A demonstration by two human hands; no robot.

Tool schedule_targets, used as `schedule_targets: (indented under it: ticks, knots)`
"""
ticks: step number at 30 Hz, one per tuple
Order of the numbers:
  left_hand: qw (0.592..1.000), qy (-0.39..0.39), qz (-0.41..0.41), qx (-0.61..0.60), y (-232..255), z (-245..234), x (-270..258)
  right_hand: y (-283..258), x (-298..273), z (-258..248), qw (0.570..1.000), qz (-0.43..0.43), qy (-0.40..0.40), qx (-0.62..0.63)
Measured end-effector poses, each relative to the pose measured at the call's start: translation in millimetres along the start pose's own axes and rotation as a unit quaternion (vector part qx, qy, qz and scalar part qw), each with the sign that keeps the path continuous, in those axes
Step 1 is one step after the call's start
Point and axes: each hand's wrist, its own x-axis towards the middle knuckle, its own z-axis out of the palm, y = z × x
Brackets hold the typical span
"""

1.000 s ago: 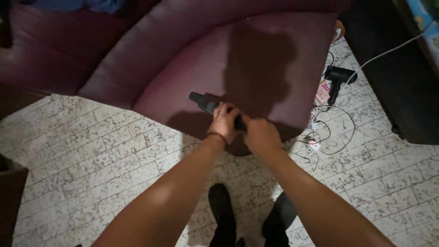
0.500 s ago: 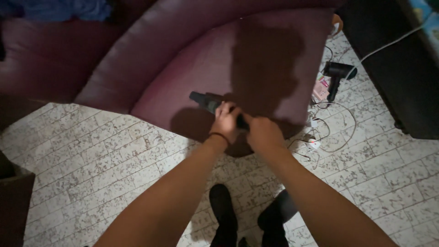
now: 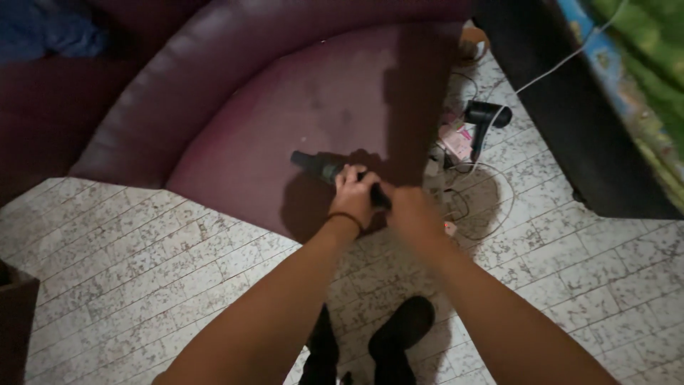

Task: Vacuuming a purple armchair in a messy bedroom.

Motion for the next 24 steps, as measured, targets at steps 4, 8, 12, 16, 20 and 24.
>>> schedule_targets:
  ticks: [4, 8, 12, 16, 20, 24]
  knots:
    - [1.000, -0.017, 0.000, -0.022, 31, -10, 12, 17, -3, -18, 1.000, -0.017, 0.009, 0.015]
    - [0.998, -0.054, -0.035, -0.017, 38, -19, 19, 11, 1, -28, 1.000, -0.010, 0.001, 0.013]
    - [0.993, -0.103, -0.058, -0.001, 30, -30, 23, 0, 7, -25, 1.000, 0.004, -0.005, -0.003]
    - [0.994, -0.100, -0.042, -0.008, 12, -43, 25, -31, 15, -29, 0.998, 0.049, -0.035, -0.004]
    - [0.986, -0.147, -0.075, -0.033, -15, -72, 27, -61, 31, -16, 0.999, 0.040, -0.027, 0.004]
    - [0.992, -0.123, -0.008, 0.034, -78, -60, 30, -83, 51, 16, 1.000, 0.002, 0.017, -0.006]
